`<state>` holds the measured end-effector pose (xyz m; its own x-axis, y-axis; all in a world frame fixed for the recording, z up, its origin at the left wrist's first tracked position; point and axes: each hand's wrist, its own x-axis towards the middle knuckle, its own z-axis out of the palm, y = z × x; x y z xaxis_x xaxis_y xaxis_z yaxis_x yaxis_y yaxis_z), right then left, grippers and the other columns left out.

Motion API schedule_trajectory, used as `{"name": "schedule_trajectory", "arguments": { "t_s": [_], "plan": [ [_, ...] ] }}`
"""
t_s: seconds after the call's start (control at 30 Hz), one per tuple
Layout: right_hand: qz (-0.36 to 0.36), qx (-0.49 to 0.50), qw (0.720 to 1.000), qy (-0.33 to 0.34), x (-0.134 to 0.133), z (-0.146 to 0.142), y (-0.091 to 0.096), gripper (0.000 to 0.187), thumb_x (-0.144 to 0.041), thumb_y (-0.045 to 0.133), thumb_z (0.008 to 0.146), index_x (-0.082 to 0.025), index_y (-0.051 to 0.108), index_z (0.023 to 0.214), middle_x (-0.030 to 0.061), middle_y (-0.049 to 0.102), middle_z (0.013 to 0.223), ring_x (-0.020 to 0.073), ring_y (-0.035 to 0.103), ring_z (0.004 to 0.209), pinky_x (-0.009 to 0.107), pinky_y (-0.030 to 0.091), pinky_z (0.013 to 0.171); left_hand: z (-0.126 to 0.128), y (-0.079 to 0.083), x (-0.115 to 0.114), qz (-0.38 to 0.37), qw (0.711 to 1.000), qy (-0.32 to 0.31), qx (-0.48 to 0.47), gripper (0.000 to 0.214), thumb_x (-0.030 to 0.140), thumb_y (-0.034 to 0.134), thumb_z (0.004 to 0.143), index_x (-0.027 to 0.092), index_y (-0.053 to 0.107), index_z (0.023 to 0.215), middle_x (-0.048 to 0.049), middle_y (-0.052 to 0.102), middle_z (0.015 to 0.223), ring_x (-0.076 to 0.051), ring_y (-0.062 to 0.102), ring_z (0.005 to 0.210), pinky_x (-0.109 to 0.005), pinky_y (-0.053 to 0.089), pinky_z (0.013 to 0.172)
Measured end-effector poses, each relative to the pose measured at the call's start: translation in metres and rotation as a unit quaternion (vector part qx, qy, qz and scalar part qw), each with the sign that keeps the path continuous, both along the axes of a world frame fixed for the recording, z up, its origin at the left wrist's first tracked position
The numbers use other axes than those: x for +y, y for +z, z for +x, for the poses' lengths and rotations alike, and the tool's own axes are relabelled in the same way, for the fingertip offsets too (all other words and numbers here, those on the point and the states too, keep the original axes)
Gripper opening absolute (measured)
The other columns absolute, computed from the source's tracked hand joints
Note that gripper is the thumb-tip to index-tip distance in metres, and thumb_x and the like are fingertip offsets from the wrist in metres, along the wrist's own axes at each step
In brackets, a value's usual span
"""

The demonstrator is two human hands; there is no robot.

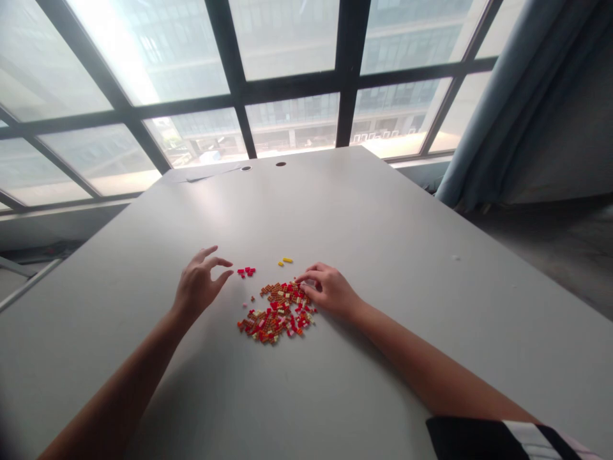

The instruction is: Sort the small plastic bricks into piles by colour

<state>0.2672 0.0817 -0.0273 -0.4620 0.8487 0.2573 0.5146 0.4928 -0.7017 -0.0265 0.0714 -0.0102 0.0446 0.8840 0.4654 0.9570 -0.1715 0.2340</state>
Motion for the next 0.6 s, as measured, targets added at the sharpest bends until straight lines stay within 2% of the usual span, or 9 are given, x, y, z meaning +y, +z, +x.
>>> {"name": "schedule_trajectory", "arguments": {
  "t_s": [0.1,0.23,0.37,0.5,0.6],
  "plan": [
    [-0.001,-0.005,1.000,-0.003,0.000,0.000,0.001,0.019,-0.023,0.057,0.081,-0.020,0.072,0.093,0.0059,0.063,0.094,0.0101,0.054,0.059,0.027,0.048,0.063,-0.003,-0.004,0.000,-0.021,1.000,0.003,0.022,0.011,0.025,0.067,0.077,0.022,0.070,0.087,-0.0147,0.053,0.131,-0.040,0.046,0.124,-0.059,0.042,0.094],
    [-0.001,-0.002,1.000,-0.003,-0.001,0.000,0.003,0.019,-0.023,0.057,0.081,-0.020,0.072,0.092,0.0059,0.063,0.094,0.0101,0.053,0.059,0.027,0.048,0.062,0.004,-0.008,0.000,0.005,0.999,-0.023,0.046,0.005,0.024,0.064,0.080,0.022,0.069,0.082,-0.0123,0.053,0.132,-0.038,0.042,0.128,-0.058,0.038,0.098],
    [-0.005,-0.003,1.000,-0.002,-0.001,-0.001,0.002,0.019,-0.021,0.057,0.081,-0.019,0.072,0.093,0.0061,0.063,0.094,0.0099,0.053,0.059,0.027,0.048,0.062,0.010,-0.006,-0.001,0.020,0.997,-0.038,0.069,0.009,0.023,0.062,0.082,0.023,0.069,0.087,-0.0133,0.052,0.133,-0.037,0.038,0.132,-0.058,0.034,0.101],
    [0.000,-0.003,1.000,-0.002,-0.001,-0.001,0.001,0.019,-0.022,0.057,0.081,-0.019,0.072,0.092,0.0061,0.063,0.094,0.0098,0.053,0.059,0.027,0.048,0.063,0.011,-0.005,-0.001,0.026,0.995,-0.053,0.084,0.011,0.022,0.059,0.084,0.021,0.069,0.081,-0.0126,0.052,0.133,-0.036,0.037,0.132,-0.057,0.033,0.102],
    [-0.001,-0.001,1.000,-0.003,-0.001,0.000,0.001,0.019,-0.022,0.057,0.081,-0.019,0.072,0.092,0.0059,0.063,0.094,0.0096,0.053,0.059,0.027,0.048,0.063,0.011,-0.006,0.000,0.020,0.996,-0.040,0.072,0.011,0.024,0.059,0.084,0.020,0.069,0.082,-0.0136,0.052,0.133,-0.037,0.039,0.131,-0.057,0.035,0.101]
  ]
}}
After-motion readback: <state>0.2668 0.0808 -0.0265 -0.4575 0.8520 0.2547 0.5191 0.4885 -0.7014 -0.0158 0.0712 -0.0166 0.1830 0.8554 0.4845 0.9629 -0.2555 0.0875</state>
